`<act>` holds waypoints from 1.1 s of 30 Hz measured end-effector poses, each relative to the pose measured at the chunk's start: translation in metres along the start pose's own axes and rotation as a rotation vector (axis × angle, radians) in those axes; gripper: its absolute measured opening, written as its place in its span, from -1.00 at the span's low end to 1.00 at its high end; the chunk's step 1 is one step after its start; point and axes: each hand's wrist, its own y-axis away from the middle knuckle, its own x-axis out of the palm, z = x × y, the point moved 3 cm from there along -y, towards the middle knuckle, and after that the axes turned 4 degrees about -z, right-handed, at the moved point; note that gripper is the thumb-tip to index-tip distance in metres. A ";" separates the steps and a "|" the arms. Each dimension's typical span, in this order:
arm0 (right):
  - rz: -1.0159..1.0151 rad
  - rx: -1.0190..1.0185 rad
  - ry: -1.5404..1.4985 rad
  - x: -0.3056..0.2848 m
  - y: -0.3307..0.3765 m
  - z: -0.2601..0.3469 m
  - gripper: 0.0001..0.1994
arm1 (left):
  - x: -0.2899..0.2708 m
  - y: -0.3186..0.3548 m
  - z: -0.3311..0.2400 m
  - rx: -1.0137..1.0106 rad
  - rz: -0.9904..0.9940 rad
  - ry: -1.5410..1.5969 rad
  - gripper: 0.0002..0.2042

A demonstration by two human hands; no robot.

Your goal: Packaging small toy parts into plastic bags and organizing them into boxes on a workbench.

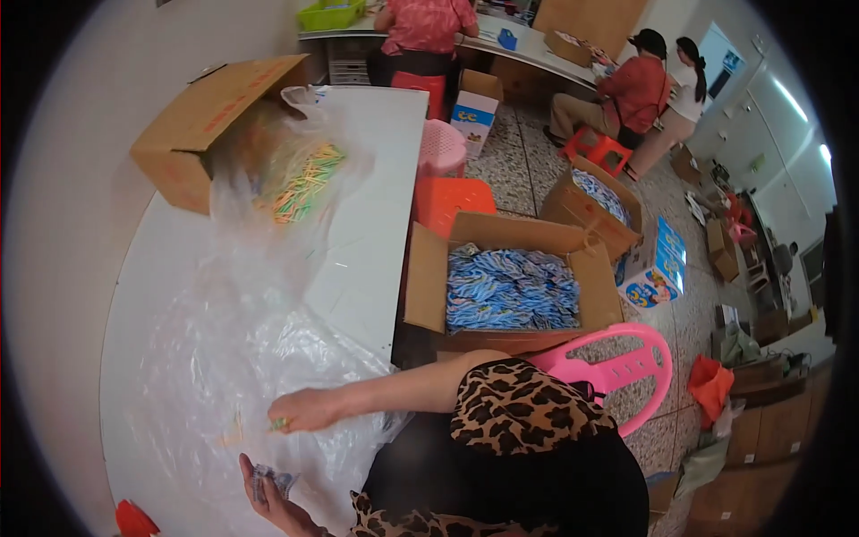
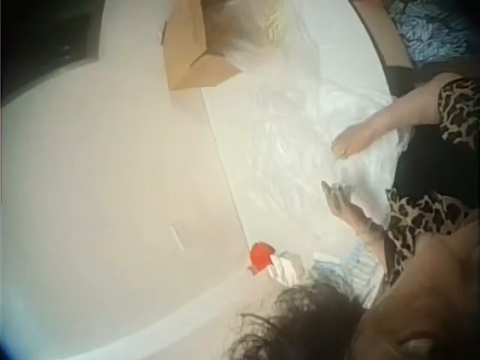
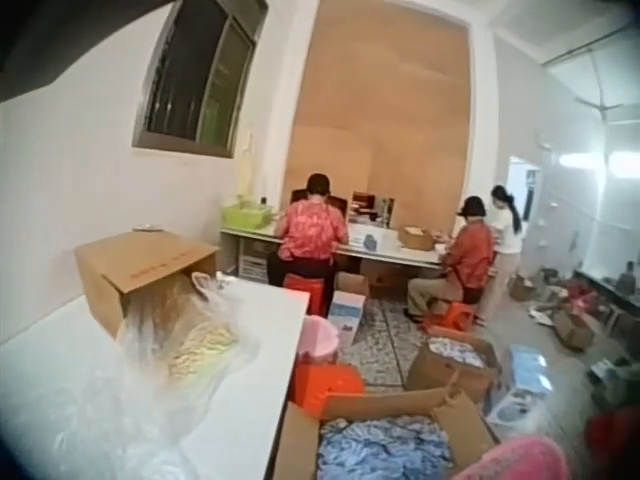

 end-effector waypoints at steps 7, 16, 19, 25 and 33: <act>0.012 -0.214 -0.159 0.061 0.013 0.017 -0.76 | 0.032 0.013 0.014 0.169 -0.018 -0.265 -0.72; -0.133 -0.201 -0.099 0.068 0.024 0.006 -0.80 | 0.020 0.020 0.053 0.286 -0.083 -0.409 -0.77; -0.094 -0.150 0.014 0.068 0.023 0.004 -0.85 | 0.038 0.025 0.055 0.263 -0.012 -0.379 -0.64; -0.090 -0.169 0.032 0.076 0.017 -0.001 -0.85 | 0.022 0.030 0.060 0.320 -0.116 -0.223 -0.72; -0.432 -0.326 0.080 0.078 0.021 -0.009 -0.84 | -0.006 0.005 0.105 0.011 -0.046 0.142 -0.74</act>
